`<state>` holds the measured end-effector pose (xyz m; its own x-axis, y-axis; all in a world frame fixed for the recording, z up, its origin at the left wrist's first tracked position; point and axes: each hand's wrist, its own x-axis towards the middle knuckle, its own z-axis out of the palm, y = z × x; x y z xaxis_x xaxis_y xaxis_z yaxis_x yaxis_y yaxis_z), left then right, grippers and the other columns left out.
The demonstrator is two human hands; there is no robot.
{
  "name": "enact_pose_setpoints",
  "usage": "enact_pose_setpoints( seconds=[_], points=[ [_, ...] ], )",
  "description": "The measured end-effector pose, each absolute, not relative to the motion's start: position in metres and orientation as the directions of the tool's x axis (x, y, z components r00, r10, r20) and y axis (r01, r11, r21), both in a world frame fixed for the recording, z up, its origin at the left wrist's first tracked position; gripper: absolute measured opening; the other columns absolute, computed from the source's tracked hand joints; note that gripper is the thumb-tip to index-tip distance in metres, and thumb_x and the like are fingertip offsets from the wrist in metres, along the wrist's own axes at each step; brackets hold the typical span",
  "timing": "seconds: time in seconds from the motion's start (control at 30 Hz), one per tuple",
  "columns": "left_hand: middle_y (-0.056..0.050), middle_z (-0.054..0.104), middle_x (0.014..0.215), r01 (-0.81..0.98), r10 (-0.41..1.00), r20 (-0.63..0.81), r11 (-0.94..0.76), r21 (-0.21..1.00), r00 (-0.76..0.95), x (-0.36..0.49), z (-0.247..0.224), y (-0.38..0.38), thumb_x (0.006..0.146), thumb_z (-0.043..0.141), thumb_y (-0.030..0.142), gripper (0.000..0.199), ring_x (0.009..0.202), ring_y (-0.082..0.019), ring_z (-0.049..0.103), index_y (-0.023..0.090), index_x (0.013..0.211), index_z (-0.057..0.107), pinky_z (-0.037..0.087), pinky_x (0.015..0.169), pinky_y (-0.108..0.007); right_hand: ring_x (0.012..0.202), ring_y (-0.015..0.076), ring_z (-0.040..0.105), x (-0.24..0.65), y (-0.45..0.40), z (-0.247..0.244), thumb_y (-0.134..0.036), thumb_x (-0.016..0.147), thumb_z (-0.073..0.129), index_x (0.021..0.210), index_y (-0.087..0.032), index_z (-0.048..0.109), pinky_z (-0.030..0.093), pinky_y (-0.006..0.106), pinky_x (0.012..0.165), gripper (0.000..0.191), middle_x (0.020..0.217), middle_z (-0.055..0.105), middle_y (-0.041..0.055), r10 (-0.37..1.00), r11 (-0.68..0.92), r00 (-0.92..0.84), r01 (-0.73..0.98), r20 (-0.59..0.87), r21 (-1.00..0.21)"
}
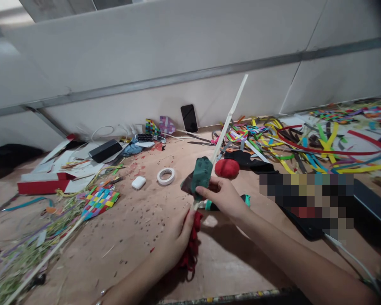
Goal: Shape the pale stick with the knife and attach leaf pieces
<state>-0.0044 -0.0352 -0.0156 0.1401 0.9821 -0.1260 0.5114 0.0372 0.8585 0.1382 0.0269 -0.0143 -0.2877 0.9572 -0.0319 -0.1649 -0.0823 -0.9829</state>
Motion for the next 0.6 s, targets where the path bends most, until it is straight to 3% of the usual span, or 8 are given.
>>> enact_pose_setpoints(
  seconds=[0.13, 0.3, 0.5, 0.6],
  points=[
    [0.0, 0.059, 0.077, 0.489, 0.992, -0.044, -0.021, 0.872, 0.121, -0.006, -0.013, -0.031, 0.087, 0.03, 0.042, 0.036, 0.075, -0.011, 0.053, 0.017, 0.081, 0.055, 0.043, 0.071, -0.02, 0.065, 0.0113, 0.058, 0.131, 0.021, -0.014, -0.039, 0.064, 0.067, 0.081, -0.011, 0.065, 0.045, 0.022, 0.06, 0.033, 0.078, 0.066, 0.0063, 0.946, -0.122, -0.317, -0.155, -0.068, -0.98],
    [0.001, 0.056, 0.07, 0.551, 0.979, -0.114, 0.003, 0.834, 0.168, -0.006, -0.007, -0.032, 0.088, 0.028, 0.045, 0.039, 0.069, -0.009, 0.052, 0.017, 0.078, 0.053, 0.041, 0.066, -0.018, 0.062, 0.0107, 0.058, 0.136, 0.026, -0.012, -0.04, 0.06, 0.07, 0.078, -0.011, 0.066, 0.046, 0.021, 0.058, 0.035, 0.074, 0.065, 0.0061, 0.962, -0.129, -0.261, -0.192, -0.076, -0.973],
    [0.003, 0.048, 0.055, 0.601, 0.925, -0.257, 0.04, 0.798, 0.28, -0.003, -0.004, -0.04, 0.087, 0.026, 0.048, 0.044, 0.05, -0.006, 0.044, 0.015, 0.068, 0.048, 0.035, 0.049, -0.016, 0.064, 0.0079, 0.058, 0.168, 0.056, -0.012, -0.041, 0.058, 0.072, 0.078, -0.014, 0.064, 0.049, 0.021, 0.063, 0.035, 0.079, 0.065, 0.0032, 0.996, -0.021, 0.075, -0.368, -0.052, -0.93],
    [0.002, 0.049, 0.055, 0.612, 0.921, -0.217, -0.03, 0.79, 0.325, -0.003, -0.007, -0.04, 0.087, 0.028, 0.047, 0.043, 0.052, -0.007, 0.045, 0.015, 0.069, 0.051, 0.036, 0.051, -0.016, 0.069, 0.0103, 0.06, 0.174, 0.058, -0.012, -0.042, 0.058, 0.071, 0.08, -0.014, 0.064, 0.05, 0.024, 0.068, 0.037, 0.083, 0.066, 0.0043, 0.998, -0.024, 0.053, -0.343, -0.045, -0.939]
  ],
)
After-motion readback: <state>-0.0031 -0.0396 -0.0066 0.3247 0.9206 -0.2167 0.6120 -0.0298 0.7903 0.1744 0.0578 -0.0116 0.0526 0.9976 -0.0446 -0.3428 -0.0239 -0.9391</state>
